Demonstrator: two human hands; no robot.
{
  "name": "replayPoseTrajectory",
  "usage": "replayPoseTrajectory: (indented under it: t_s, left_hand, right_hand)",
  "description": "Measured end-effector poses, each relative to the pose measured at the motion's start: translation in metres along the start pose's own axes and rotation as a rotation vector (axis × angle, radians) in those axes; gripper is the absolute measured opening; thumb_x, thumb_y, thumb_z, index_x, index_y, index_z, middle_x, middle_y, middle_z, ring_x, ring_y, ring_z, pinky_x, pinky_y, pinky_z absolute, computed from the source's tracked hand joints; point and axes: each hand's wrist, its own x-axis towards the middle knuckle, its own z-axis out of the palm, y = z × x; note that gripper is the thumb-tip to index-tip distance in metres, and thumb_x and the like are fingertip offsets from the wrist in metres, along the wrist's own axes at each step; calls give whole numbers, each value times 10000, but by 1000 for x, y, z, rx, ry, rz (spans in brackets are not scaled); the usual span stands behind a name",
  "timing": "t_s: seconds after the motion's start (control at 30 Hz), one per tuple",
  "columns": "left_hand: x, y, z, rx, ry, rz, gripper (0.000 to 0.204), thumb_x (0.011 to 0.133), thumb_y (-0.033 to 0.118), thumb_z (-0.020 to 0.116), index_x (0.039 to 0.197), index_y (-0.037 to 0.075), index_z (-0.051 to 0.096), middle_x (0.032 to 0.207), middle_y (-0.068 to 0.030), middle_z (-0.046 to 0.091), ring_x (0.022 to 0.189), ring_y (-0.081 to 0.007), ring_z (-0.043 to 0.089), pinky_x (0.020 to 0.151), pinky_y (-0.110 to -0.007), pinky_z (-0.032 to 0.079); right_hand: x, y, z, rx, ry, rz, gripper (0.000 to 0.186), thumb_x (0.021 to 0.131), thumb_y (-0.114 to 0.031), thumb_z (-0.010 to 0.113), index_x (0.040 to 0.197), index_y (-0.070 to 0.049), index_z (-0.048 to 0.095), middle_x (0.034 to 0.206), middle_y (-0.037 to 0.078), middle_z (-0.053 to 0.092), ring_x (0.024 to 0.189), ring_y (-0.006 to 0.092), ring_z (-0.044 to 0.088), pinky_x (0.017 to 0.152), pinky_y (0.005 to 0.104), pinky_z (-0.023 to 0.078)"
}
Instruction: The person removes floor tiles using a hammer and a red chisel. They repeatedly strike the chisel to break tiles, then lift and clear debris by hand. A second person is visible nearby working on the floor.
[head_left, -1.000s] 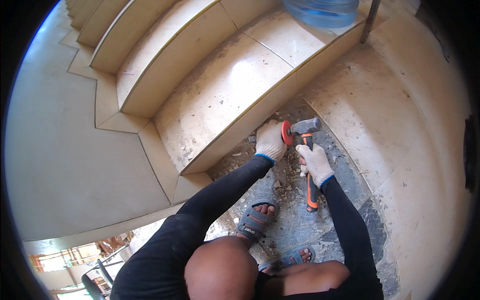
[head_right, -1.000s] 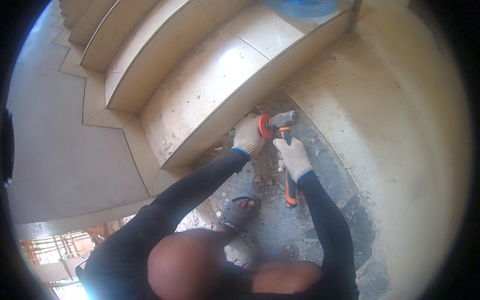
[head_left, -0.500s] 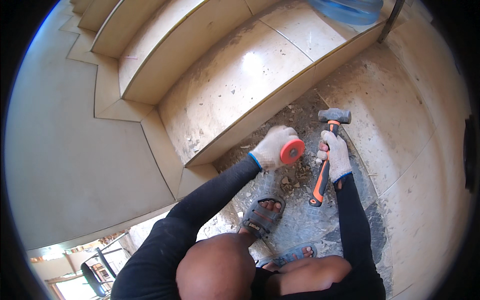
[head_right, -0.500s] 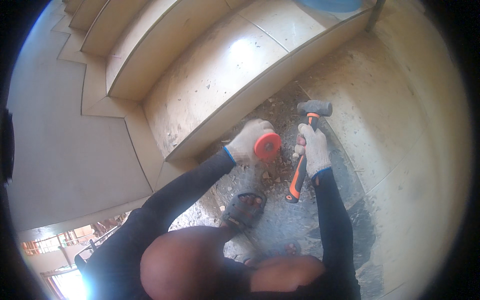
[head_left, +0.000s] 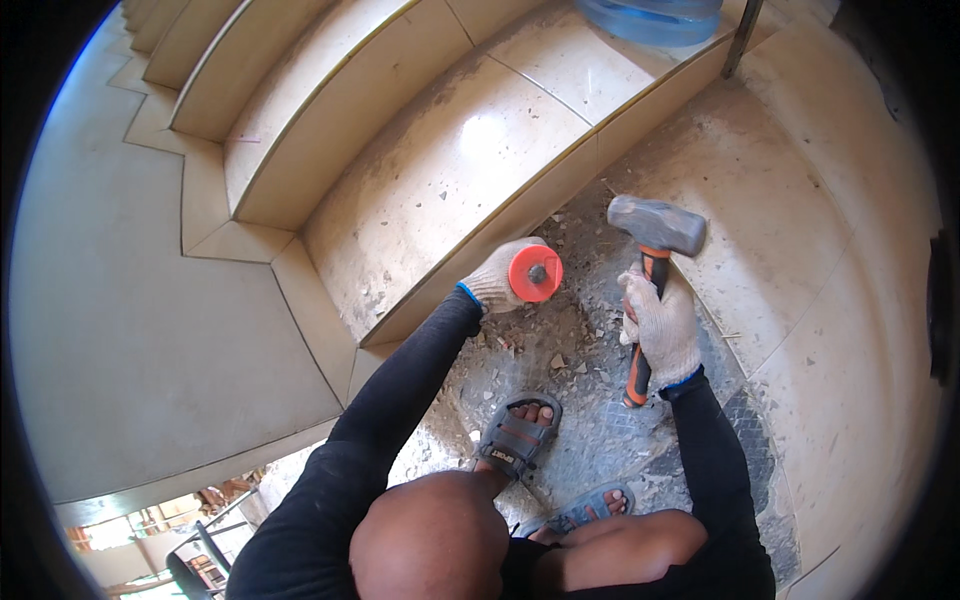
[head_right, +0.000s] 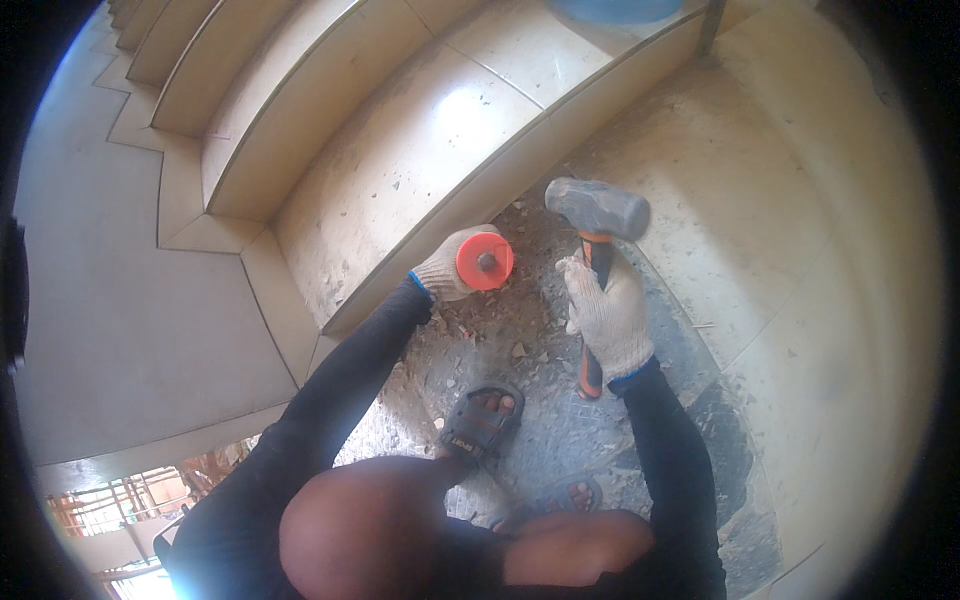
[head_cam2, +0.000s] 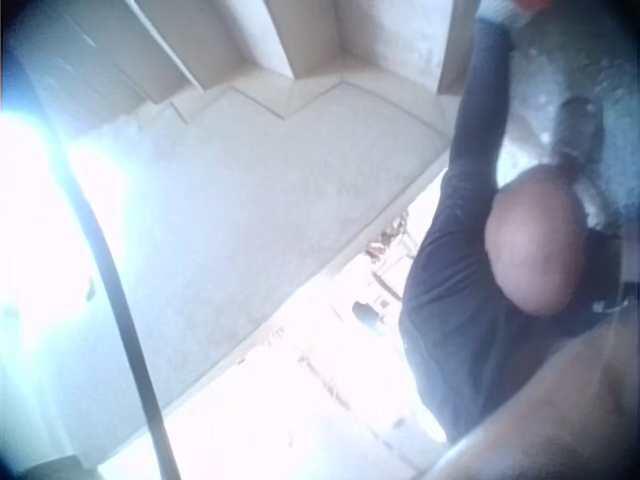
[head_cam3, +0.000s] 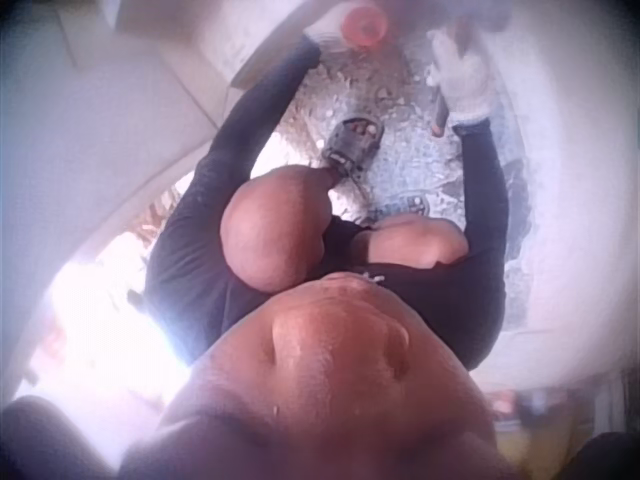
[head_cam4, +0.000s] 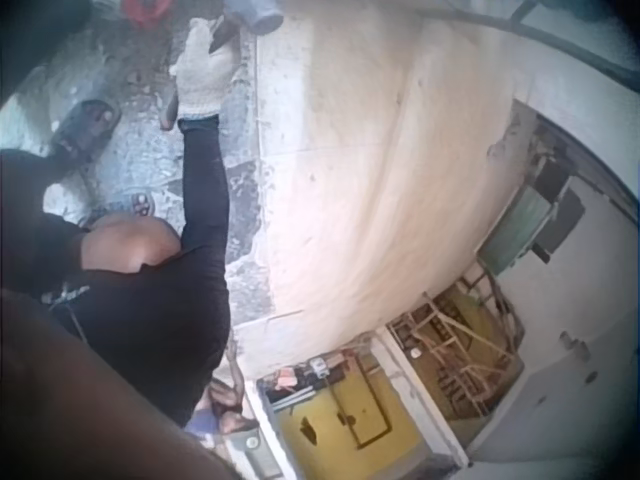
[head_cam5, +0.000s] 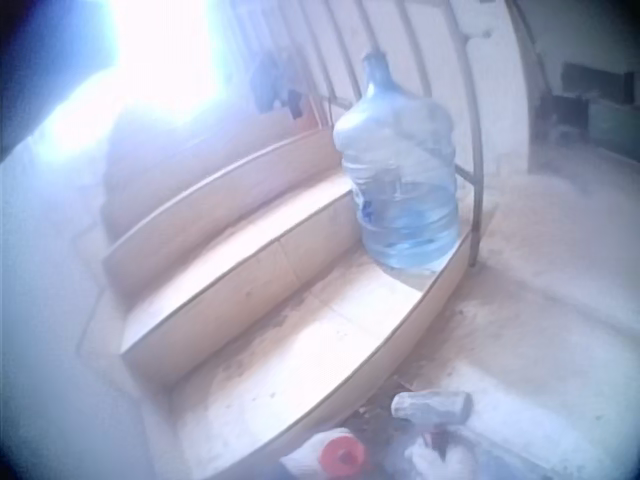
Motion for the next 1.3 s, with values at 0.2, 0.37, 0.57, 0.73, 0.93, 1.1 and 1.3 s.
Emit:
replayPoseTrajectory:
  t_s: [0.2,0.37,0.57,0.73,0.93,1.1,1.3]
  left_hand:
    - [2,-1,-5,-24,32,20,421,853,158,916,1225,66,741,1159,-133,764,1110,-301,745,999,-399,596]
    - [2,-7,-8,-221,6,-139,386,926,108,901,1276,68,742,1214,-45,784,1162,-141,713,1031,-364,590]
    - [10,-18,-16,-131,9,-119,360,957,151,890,1285,74,764,1212,-67,806,1145,-160,736,1033,-369,604]
    - [19,-19,-24,-113,-92,-96,370,956,139,894,1295,71,761,1258,-46,800,1174,-128,709,1071,-371,587]
    - [23,-11,-25,-111,-117,-201,578,917,194,972,1416,81,702,1359,-58,759,1244,-166,698,1104,-381,574]
    - [22,4,-23,53,-57,-297,518,951,110,927,1420,83,710,1369,-35,769,1262,-152,715,1105,-357,586]
    - [17,14,-31,70,-108,-316,421,1002,106,853,1400,77,717,1338,-23,770,1246,-133,704,1091,-346,577]
  right_hand:
    - [-15,36,44,-59,115,-350,229,1122,-252,714,1034,-49,652,745,33,613,594,163,601,586,340,541]
    - [-10,44,53,-640,-51,-153,376,1005,-361,817,1108,0,790,910,216,789,882,366,790,870,467,597]
    - [-18,0,29,-189,43,-98,324,1083,-292,766,1162,20,797,955,191,823,908,259,814,818,408,613]
    - [-5,6,43,-225,88,-355,267,1086,-221,731,1258,-24,789,1147,231,827,1037,353,824,882,426,623]
    - [3,30,27,-792,-42,49,464,992,-477,753,1126,-36,805,1083,290,799,1108,501,758,931,571,580]
    - [-7,0,-10,-642,8,67,449,998,-438,758,1249,-66,779,1099,284,797,1110,510,753,944,559,596]
    - [-14,-48,-10,-317,150,-73,368,1047,-347,801,1116,14,792,883,165,784,792,241,771,754,399,592]
